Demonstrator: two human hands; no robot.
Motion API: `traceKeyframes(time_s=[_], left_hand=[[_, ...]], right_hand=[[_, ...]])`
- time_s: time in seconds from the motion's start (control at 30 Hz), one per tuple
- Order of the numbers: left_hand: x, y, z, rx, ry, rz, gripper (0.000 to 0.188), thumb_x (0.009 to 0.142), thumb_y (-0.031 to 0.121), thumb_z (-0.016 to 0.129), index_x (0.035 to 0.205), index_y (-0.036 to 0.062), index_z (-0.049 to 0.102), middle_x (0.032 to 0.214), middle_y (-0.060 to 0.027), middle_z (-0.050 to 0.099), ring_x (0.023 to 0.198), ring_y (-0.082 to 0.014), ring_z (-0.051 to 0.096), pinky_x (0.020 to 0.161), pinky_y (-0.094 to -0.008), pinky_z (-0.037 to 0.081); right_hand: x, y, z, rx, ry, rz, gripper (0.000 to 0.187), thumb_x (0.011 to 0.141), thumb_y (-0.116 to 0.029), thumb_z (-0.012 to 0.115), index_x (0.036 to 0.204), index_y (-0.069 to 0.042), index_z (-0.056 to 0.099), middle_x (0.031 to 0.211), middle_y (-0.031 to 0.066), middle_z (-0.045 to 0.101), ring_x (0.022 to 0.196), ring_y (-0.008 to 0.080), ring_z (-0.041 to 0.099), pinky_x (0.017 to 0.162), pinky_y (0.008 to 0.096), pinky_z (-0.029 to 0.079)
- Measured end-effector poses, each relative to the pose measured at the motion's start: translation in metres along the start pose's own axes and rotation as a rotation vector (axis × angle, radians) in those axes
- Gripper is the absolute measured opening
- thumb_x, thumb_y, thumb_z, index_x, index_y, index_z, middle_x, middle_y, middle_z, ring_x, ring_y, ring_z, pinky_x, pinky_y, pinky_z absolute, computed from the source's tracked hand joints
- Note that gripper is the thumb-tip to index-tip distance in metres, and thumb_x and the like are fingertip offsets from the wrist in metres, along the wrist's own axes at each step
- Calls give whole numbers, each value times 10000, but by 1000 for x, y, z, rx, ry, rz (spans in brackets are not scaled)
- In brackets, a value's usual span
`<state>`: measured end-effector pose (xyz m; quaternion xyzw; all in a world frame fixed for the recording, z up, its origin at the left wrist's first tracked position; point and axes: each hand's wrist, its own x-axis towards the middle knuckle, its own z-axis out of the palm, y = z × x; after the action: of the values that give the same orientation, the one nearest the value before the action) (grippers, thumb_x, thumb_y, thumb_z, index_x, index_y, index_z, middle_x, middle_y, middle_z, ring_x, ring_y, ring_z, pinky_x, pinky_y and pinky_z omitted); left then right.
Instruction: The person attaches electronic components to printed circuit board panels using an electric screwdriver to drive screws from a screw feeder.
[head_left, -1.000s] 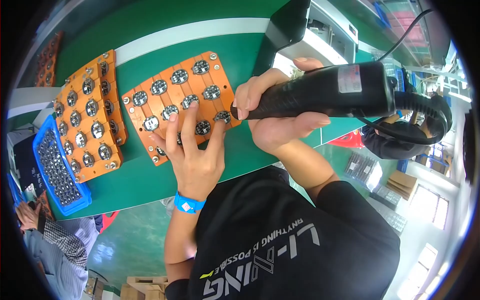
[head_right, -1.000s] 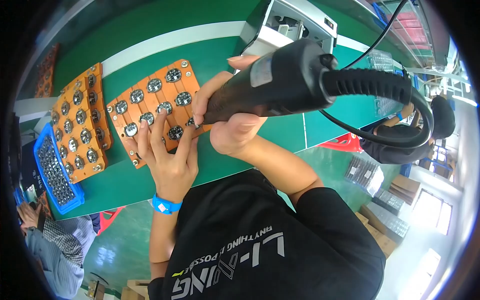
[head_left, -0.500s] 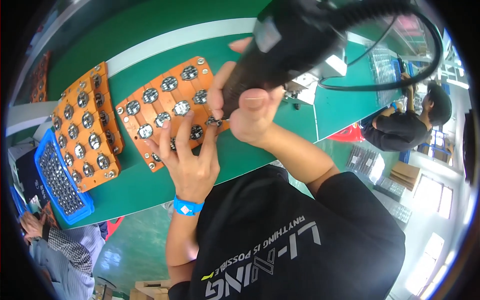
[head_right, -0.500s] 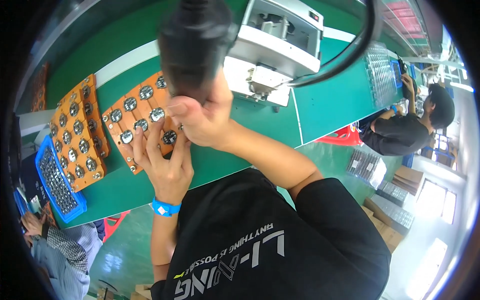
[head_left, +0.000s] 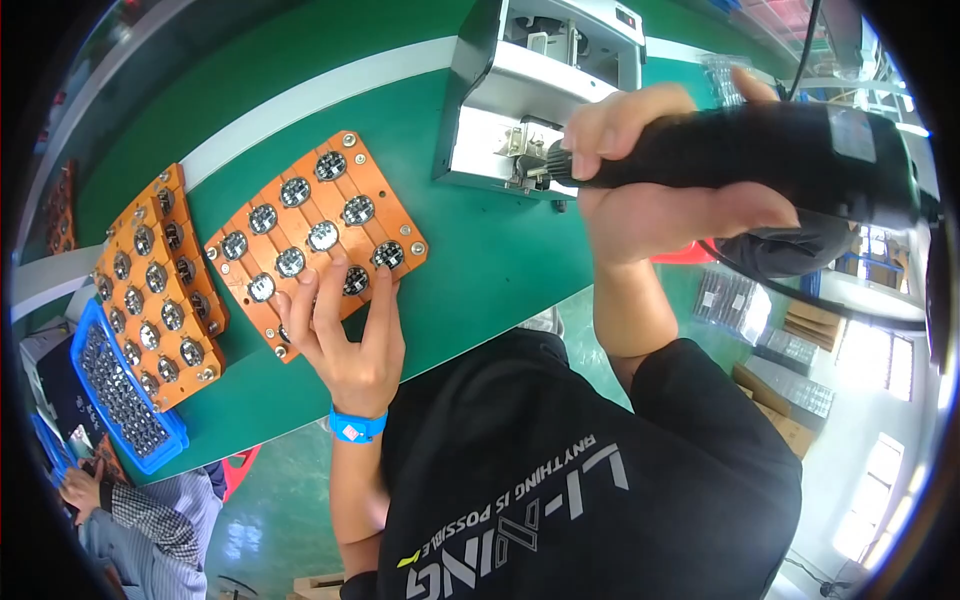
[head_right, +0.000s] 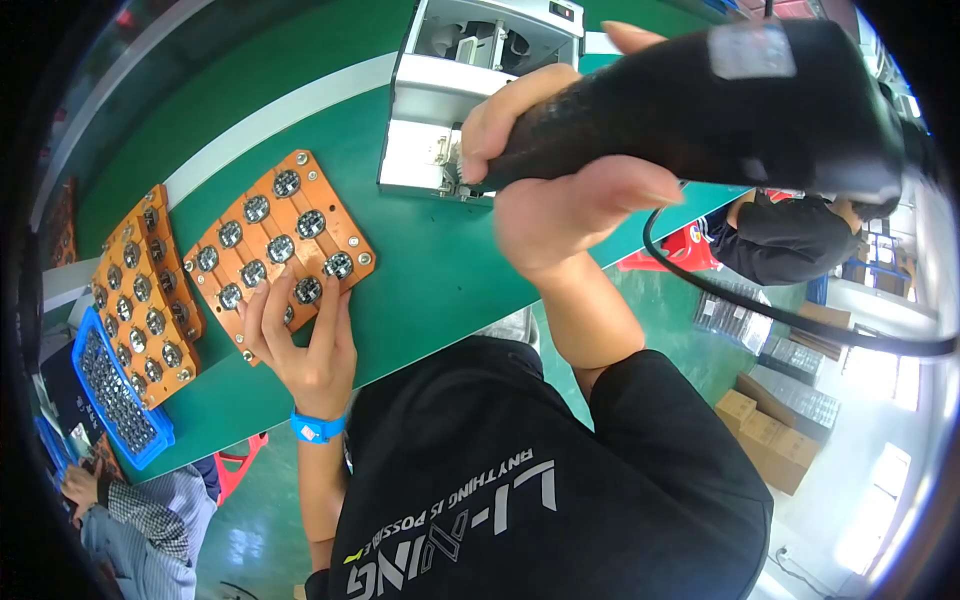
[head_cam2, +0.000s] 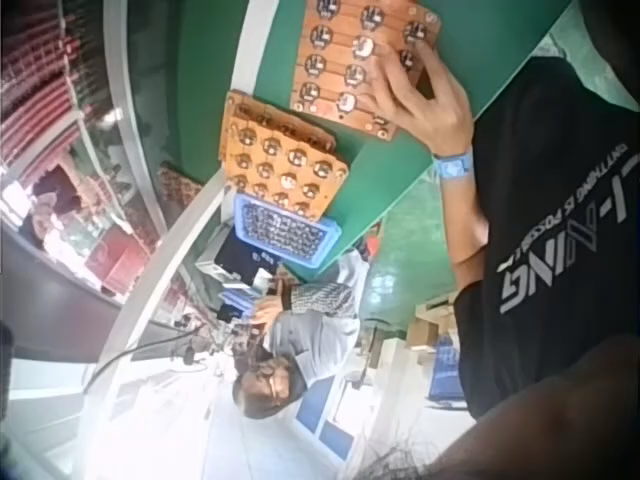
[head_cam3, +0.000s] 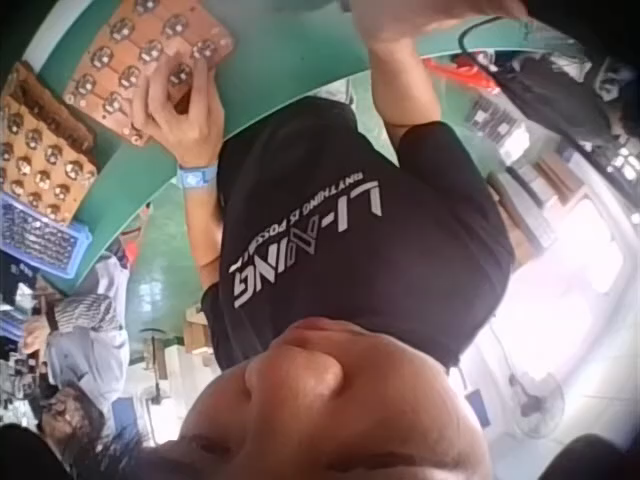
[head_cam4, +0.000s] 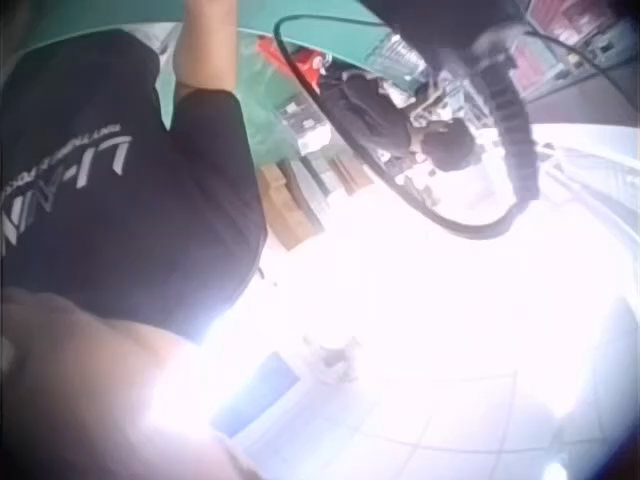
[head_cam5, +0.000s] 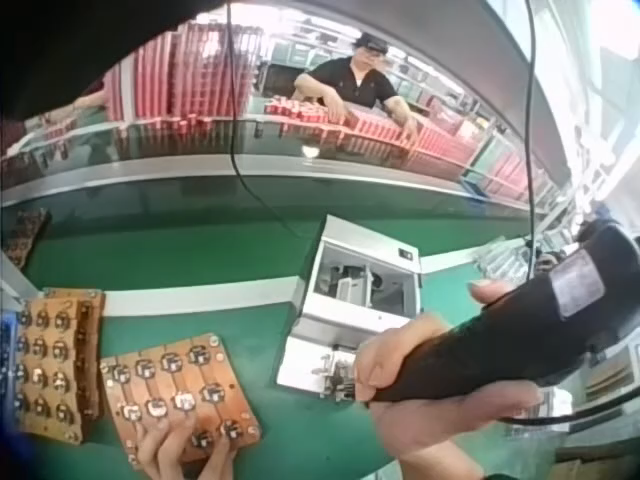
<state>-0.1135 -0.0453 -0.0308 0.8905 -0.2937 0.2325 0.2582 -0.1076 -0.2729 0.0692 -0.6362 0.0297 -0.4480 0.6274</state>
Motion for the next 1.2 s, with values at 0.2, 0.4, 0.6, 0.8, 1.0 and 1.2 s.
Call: traceKeyframes(time_s=[0.2, 0.4, 0.6, 0.8, 1.0, 1.2], left_hand=[[-2, -1, -3, -11, 17, 4, 233, 679, 106, 848, 898, 135, 773, 1204, -97, 626, 1175, -303, 523, 1063, -502, 383], [1, -3, -2, -32, 25, 14, 213, 689, 107, 837, 887, 125, 763, 1206, -96, 627, 1134, -297, 543, 1047, -485, 396], [2, -4, -3, -55, 33, -28, 224, 698, 114, 823, 914, 112, 761, 1218, -100, 620, 1125, -287, 545, 1039, -473, 395], [1, -7, -2, -64, 38, -21, 220, 702, 114, 811, 915, 98, 761, 1234, -99, 616, 1127, -279, 541, 1045, -466, 382], [0, -9, -4, -86, 25, -26, 212, 703, 120, 810, 908, 97, 760, 1251, -96, 610, 1128, -273, 543, 1029, -467, 391], [-1, -10, -7, -75, 14, -24, 218, 696, 123, 819, 905, 98, 760, 1245, -102, 611, 1129, -277, 543, 1033, -476, 387]], right_hand=[[-7, 0, -1, -98, 1, 110, 904, 774, -898, 230, 1343, -204, 328, 573, 100, 486, 399, 199, 419, 424, 350, 392], [-31, 13, 13, 287, -228, 123, 916, 778, -891, 256, 1384, -204, 269, 607, 106, 509, 424, 208, 473, 446, 362, 438], [-63, 28, 54, 356, -355, 242, 935, 761, -874, 329, 1355, -160, 222, 652, 102, 536, 451, 203, 518, 486, 312, 477], [-73, 32, 62, 181, -347, 304, 919, 764, -862, 348, 1321, -143, 218, 655, 97, 539, 451, 189, 518, 482, 299, 480], [-76, 32, 61, 192, -383, 315, 925, 764, -859, 357, 1318, -133, 207, 673, 94, 546, 467, 181, 528, 486, 291, 482], [-81, 37, 63, 220, -393, 292, 906, 752, -849, 407, 1267, -127, 223, 690, 86, 550, 480, 173, 532, 481, 282, 473]])
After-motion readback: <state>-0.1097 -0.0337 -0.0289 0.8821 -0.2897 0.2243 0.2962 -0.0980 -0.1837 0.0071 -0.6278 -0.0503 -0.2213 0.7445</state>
